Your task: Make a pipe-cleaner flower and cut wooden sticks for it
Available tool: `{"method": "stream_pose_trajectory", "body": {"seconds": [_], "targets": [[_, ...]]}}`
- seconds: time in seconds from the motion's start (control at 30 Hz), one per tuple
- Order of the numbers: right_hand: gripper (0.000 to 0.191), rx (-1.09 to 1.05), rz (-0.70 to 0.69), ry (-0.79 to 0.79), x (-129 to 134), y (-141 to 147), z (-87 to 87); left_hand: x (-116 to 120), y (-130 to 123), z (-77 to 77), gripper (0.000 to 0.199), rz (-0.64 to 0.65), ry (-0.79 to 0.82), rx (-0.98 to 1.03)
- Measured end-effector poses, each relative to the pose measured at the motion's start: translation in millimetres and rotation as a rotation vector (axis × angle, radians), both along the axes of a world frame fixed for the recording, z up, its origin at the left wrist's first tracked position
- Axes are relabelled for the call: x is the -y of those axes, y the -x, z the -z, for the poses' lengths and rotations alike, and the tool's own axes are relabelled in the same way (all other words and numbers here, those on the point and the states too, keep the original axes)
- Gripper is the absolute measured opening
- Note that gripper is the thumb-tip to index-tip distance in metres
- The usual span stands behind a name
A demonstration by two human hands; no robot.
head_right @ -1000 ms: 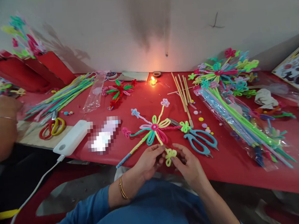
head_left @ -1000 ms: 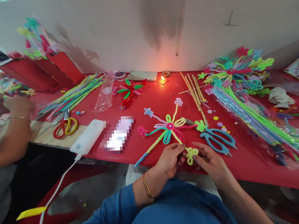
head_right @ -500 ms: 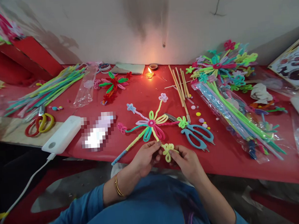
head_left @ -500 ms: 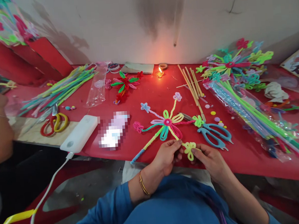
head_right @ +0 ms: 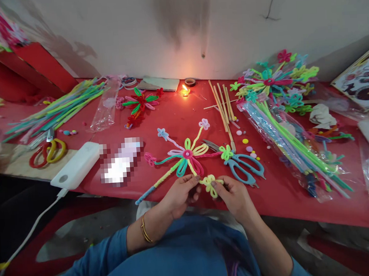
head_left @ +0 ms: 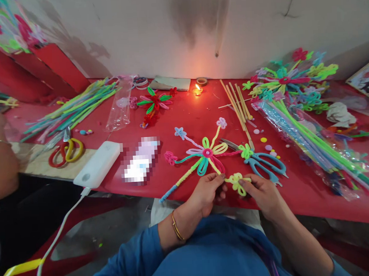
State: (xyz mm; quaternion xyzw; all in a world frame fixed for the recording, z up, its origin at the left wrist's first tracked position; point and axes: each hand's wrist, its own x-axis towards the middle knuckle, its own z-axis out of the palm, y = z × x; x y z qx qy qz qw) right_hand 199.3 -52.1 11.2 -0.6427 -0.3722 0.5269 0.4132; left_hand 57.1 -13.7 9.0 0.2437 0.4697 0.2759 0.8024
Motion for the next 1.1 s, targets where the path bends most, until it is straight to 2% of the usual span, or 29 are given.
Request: {"method": "stream_pose_trajectory", "body": {"seconds": [0.2, 0.4, 0.67, 0.9, 1.1], "targets": [[0.032, -0.018, -0.021, 0.042, -10.5, 1.7, -6.3, 1.5, 1.8, -0.6, 0.032, 0.067, -0.031, -0.034], [0.032, 0.023, -0.136, 0.1, -19.0, -1.1, -5.0, 2.2, 1.5, -1.4, 0.03, 0.092, -0.045, -0.084], [0.032, 0.045, -0.191, 0.143, -22.9, -3.8, -0.8, 2.4, -0.1, -3.8, 0.03, 0.123, -0.053, -0.115], [0.03, -0.052, -0.087, 0.075, -18.9, -8.5, -1.3, 3.2, 3.1, -1.5, 0.031, 0.027, -0.033, -0.028], [0.03, -0.13, -0.075, 0.057, -11.6, -7.3, -3.5, 3.4, 3.1, 0.7, 0.03, 0.039, -0.058, -0.003]]}}
